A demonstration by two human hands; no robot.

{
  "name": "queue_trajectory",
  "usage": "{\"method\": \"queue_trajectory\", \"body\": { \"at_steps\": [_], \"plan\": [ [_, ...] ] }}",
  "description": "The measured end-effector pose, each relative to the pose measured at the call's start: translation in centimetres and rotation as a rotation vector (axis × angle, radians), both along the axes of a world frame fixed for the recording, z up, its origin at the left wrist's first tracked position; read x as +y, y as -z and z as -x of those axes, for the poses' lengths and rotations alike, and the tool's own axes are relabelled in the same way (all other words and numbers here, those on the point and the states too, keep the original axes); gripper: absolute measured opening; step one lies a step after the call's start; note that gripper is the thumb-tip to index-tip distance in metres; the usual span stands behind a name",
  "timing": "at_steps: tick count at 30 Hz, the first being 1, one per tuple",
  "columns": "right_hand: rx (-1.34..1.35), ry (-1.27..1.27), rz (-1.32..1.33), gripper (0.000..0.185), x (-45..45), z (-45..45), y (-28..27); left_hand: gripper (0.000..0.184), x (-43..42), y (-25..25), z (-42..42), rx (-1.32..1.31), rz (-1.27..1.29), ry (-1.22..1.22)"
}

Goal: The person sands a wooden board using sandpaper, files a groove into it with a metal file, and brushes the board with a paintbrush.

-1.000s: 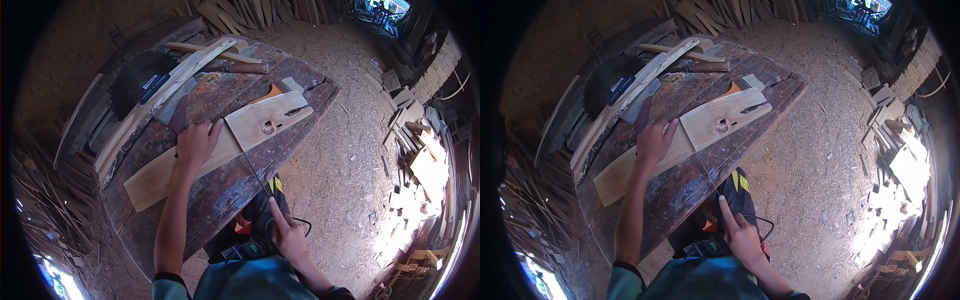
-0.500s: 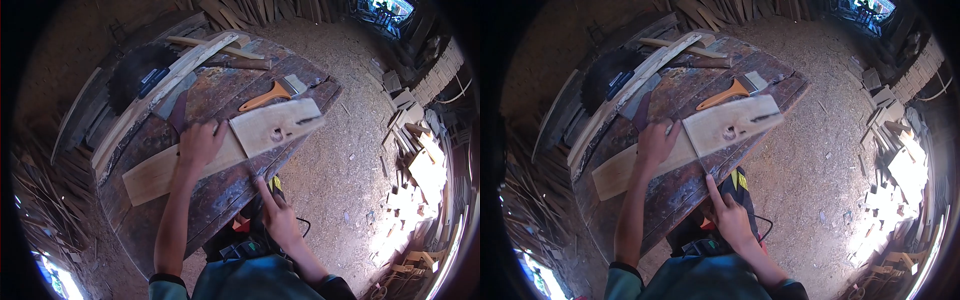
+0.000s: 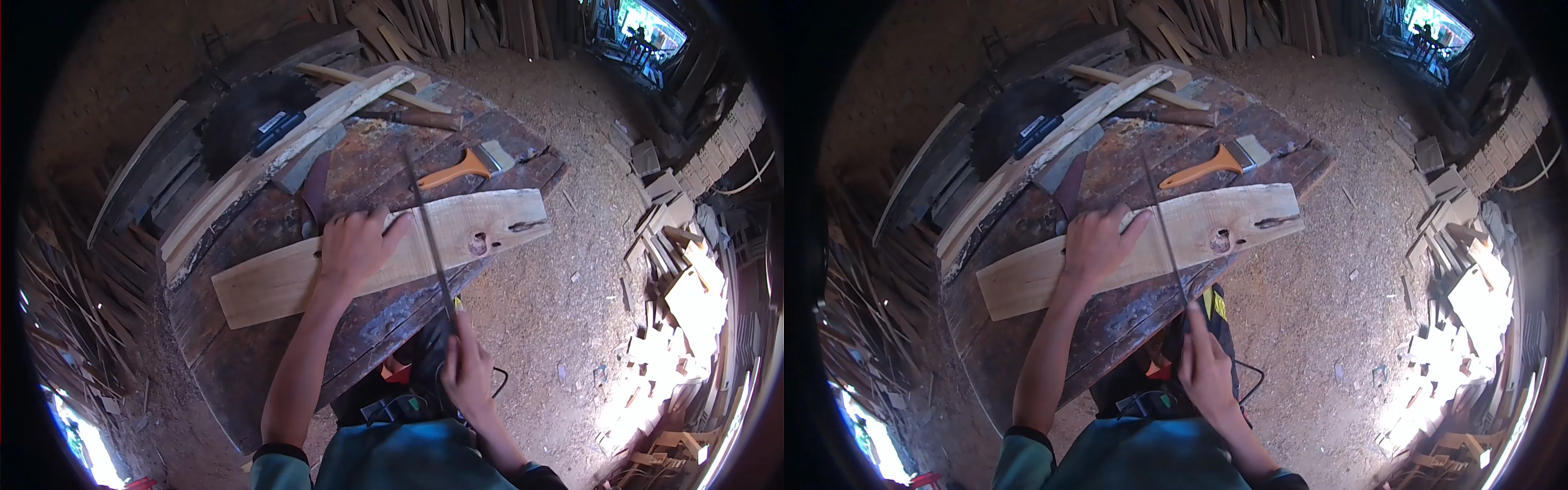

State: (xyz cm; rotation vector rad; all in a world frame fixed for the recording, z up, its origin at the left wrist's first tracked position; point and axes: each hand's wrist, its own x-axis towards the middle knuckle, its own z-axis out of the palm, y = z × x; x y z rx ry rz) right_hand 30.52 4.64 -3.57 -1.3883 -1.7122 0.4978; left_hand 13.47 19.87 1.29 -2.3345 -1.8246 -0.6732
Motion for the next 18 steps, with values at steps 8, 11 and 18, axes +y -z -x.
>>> {"method": "queue_trajectory", "body": {
  "at_steps": [8, 11, 18],
  "plan": [
    [0.433, -0.029, 0.268, 0.024, 3.6, -2.0, -1.9, 0.039, 0.0, 0.3, 0.2, 0.037, -0.289, 0.089],
    [0.629, -0.131, 0.328, 0.02, 5.1, -0.9, 0.1, 0.039, 0.3, 0.5, 0.4, 0.037, -0.217, 0.062],
    [0.158, -0.027, 0.095, 0.051, 6.8, 2.2, -1.5, 0.039, 0.5, 0.4, 0.3, -0.033, -0.101, 0.009]
  ]
}}
